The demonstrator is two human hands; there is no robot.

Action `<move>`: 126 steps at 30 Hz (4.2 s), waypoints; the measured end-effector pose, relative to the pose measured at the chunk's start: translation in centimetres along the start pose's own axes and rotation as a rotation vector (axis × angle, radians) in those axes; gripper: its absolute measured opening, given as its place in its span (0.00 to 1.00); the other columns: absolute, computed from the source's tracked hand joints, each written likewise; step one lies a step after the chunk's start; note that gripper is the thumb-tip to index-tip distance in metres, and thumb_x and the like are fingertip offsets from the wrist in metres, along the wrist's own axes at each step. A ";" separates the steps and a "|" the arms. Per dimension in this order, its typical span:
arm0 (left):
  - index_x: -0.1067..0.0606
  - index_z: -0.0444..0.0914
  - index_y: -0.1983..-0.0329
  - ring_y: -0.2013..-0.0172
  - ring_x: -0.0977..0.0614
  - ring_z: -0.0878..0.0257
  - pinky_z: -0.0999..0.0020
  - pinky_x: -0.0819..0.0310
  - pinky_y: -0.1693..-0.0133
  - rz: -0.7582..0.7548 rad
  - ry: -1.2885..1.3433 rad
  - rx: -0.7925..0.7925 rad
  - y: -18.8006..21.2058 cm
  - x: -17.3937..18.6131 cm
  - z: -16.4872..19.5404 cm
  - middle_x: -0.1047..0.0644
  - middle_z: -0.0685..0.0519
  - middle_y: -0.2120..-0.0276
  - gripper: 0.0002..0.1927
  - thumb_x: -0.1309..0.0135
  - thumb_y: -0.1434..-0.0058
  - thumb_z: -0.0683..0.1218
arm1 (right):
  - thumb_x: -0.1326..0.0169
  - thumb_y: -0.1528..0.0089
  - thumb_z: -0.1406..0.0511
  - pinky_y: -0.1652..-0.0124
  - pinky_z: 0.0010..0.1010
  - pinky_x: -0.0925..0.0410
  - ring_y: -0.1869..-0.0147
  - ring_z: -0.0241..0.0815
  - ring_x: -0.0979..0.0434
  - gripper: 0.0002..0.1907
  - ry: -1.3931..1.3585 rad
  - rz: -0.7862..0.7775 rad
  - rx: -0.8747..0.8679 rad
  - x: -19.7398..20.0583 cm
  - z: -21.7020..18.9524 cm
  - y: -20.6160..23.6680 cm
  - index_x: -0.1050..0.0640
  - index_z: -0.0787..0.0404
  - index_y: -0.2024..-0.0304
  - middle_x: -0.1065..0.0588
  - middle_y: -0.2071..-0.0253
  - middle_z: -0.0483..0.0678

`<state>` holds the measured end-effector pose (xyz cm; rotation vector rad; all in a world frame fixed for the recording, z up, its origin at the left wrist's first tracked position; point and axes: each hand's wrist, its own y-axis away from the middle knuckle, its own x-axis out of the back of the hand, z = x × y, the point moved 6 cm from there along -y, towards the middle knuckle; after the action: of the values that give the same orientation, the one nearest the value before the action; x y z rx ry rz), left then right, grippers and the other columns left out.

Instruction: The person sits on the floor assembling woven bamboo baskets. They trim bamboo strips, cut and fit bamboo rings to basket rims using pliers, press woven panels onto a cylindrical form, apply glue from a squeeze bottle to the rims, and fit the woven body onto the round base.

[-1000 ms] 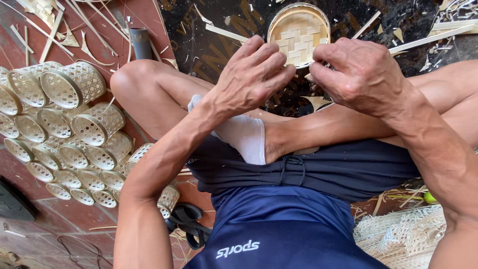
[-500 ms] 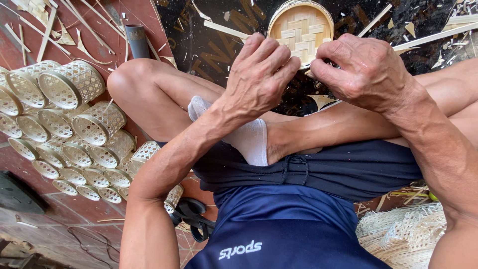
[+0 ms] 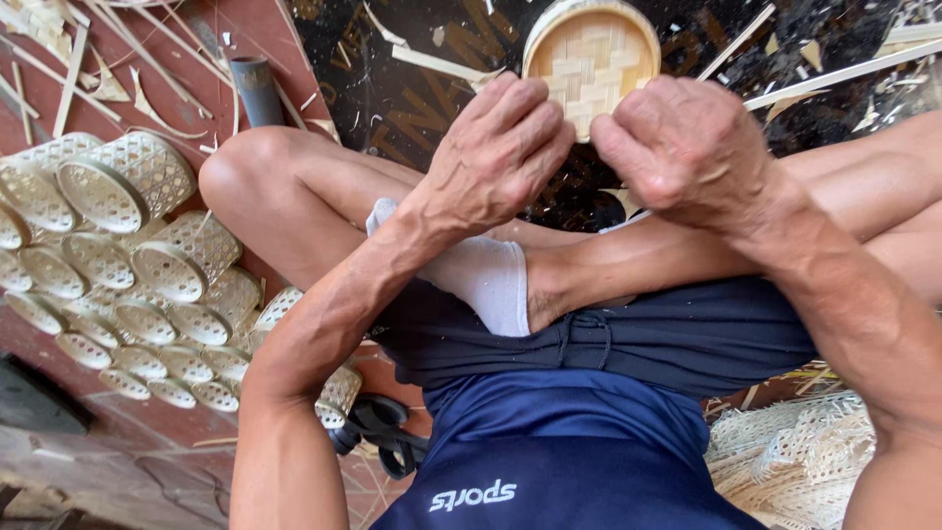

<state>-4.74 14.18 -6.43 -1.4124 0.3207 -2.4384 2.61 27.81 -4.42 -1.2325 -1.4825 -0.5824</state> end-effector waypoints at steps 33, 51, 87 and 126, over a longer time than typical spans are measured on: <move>0.24 0.29 0.54 0.49 0.26 0.53 0.56 0.30 0.42 -0.043 0.088 -0.061 0.7 -0.5 -1.8 0.27 0.46 0.55 0.14 0.45 0.39 0.42 | 0.39 0.51 0.69 0.71 0.24 0.34 0.70 0.35 0.27 0.09 0.029 -0.095 0.112 -0.8 1.3 -0.9 0.18 0.60 0.66 0.31 0.73 0.41; 0.24 0.29 0.51 0.49 0.26 0.54 0.54 0.30 0.43 -0.006 0.008 -0.147 1.4 -1.0 -1.8 0.27 0.48 0.55 0.17 0.45 0.42 0.43 | 0.36 0.45 0.60 0.75 0.31 0.34 0.72 0.38 0.26 0.10 -0.186 -0.448 -0.161 -2.5 3.5 -1.5 0.23 0.55 0.75 0.32 0.75 0.42; 0.26 0.39 0.34 0.67 0.21 0.69 0.73 0.13 0.64 0.311 0.833 0.796 2.3 -1.6 -5.6 0.31 0.56 0.61 0.20 0.41 0.28 0.39 | 0.34 0.29 0.70 0.65 0.27 0.25 0.61 0.40 0.22 0.12 -0.574 0.315 -0.627 -2.8 3.2 5.9 0.22 0.67 0.46 0.24 0.56 0.53; 0.29 0.33 0.62 0.35 0.26 0.44 0.56 0.28 0.33 0.285 0.343 0.372 2.6 0.3 -2.0 0.20 0.44 0.44 0.05 0.46 0.37 0.32 | 0.39 0.36 0.72 0.43 0.42 0.26 0.42 0.54 0.21 0.07 -0.731 0.439 -0.516 -0.3 3.2 5.5 0.21 0.73 0.58 0.22 0.43 0.62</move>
<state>-6.26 11.72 -8.07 -0.7409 0.1202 -2.3374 6.18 32.33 -7.09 -2.2763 -1.5993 -0.2117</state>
